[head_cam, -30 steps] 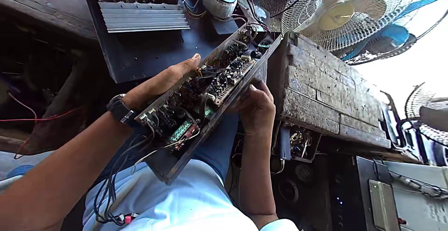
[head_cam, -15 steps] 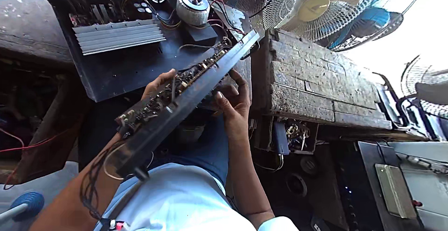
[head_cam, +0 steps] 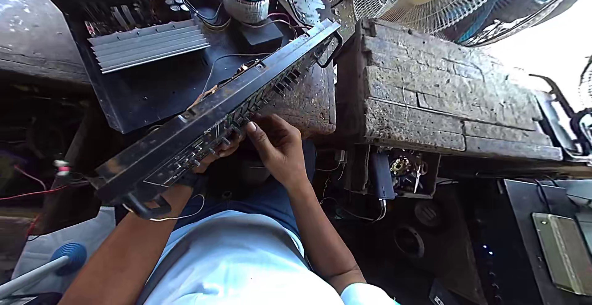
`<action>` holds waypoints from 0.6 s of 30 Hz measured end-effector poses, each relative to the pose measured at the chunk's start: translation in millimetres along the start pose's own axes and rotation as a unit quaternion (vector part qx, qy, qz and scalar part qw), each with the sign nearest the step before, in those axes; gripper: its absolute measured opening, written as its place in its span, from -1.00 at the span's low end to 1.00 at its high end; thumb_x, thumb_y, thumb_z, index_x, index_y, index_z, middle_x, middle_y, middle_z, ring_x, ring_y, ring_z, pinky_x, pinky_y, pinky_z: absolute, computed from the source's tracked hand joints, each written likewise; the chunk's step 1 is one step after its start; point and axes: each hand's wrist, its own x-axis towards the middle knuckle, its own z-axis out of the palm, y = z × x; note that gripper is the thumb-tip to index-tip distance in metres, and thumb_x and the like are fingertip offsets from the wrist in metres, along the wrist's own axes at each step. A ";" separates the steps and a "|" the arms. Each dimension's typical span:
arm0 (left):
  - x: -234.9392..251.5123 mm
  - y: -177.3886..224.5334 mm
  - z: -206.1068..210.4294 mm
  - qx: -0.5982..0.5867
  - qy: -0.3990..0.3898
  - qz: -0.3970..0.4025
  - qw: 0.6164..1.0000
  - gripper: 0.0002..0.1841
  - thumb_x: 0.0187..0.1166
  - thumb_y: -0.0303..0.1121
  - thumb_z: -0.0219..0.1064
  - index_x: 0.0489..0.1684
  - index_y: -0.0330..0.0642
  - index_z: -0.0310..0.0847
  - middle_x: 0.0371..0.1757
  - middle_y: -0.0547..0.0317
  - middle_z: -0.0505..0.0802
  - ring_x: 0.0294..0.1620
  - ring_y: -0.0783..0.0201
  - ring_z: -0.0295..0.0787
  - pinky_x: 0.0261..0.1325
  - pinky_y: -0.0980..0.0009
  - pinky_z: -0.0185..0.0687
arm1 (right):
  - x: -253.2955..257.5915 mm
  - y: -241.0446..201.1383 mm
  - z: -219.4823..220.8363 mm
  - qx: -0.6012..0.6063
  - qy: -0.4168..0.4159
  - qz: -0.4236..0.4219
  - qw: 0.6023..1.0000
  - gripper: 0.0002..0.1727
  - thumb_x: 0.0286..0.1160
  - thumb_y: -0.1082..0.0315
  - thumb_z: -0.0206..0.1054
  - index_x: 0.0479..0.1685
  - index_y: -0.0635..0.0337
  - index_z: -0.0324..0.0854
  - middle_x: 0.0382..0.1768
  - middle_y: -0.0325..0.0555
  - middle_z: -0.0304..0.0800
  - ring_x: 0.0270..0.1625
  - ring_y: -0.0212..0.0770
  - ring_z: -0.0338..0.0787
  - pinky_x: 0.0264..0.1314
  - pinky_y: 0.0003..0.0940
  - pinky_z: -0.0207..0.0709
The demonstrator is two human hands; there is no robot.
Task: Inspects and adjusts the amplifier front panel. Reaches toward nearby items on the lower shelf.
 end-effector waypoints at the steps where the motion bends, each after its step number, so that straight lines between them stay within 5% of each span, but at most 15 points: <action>1: -2.1 -2.2 -2.7 0.008 0.013 0.001 1.000 -0.73 0.50 0.00 0.47 -0.11 0.05 0.81 -0.31 0.51 0.82 -0.43 0.70 0.61 -0.38 0.78 0.46 | 2.1 -0.8 0.5 -0.024 -0.008 0.001 1.000 -0.72 0.71 0.19 0.30 -0.07 0.27 0.70 -0.36 -0.14 0.75 -0.42 -0.35 0.72 -0.40 -0.41 0.67; 4: -2.0 -6.7 -20.1 -0.069 0.002 -0.017 0.997 -0.61 0.58 0.08 0.36 -0.03 -0.05 0.76 -0.39 0.37 0.75 -0.53 0.56 0.59 -0.46 0.66 0.49 | 10.2 -3.8 -2.0 -0.085 -0.034 0.001 0.996 -0.71 0.75 0.12 0.26 -0.18 0.17 0.65 -0.51 -0.22 0.65 -0.54 -0.35 0.63 -0.54 -0.39 0.54; 8: -5.3 -12.7 -34.9 -0.143 -0.023 -0.014 0.989 -0.46 0.58 0.11 0.32 0.30 -0.12 0.66 -0.26 0.17 0.80 -0.47 0.41 0.67 -0.39 0.54 0.60 | 19.4 -5.0 -8.8 -0.132 -0.095 0.014 0.987 -0.76 0.73 0.17 0.28 -0.24 0.14 0.62 -0.54 -0.22 0.63 -0.54 -0.32 0.63 -0.52 -0.31 0.54; 11: -1.2 -14.4 -47.0 -0.175 -0.066 -0.035 0.982 -0.48 0.78 0.07 0.06 0.30 -0.22 0.59 -0.34 0.13 0.77 -0.48 0.37 0.73 -0.32 0.50 0.71 | 22.2 0.0 -9.4 -0.111 -0.112 0.012 0.987 -0.78 0.70 0.21 0.29 -0.25 0.15 0.65 -0.55 -0.23 0.64 -0.54 -0.35 0.62 -0.50 -0.35 0.54; 14: 10.8 -0.4 -29.2 -0.259 -0.070 -0.050 0.962 -0.46 0.82 0.04 -0.02 0.34 -0.26 0.56 -0.27 -0.04 0.81 -0.42 0.16 0.82 -0.25 0.23 0.83 | 19.4 6.3 -4.3 -0.084 -0.100 0.009 0.991 -0.80 0.68 0.25 0.25 -0.24 0.15 0.64 -0.57 -0.25 0.64 -0.59 -0.39 0.59 -0.58 -0.42 0.48; 18: 14.5 -5.9 -32.8 -0.296 -0.059 -0.079 0.950 -0.45 0.76 0.07 0.08 0.07 -0.36 0.64 -0.40 0.00 0.79 -0.52 0.20 0.79 -0.35 0.29 0.81 | 13.8 8.3 1.1 -0.070 -0.081 0.027 0.994 -0.79 0.71 0.21 0.26 -0.18 0.17 0.64 -0.56 -0.23 0.65 -0.59 -0.37 0.60 -0.60 -0.43 0.49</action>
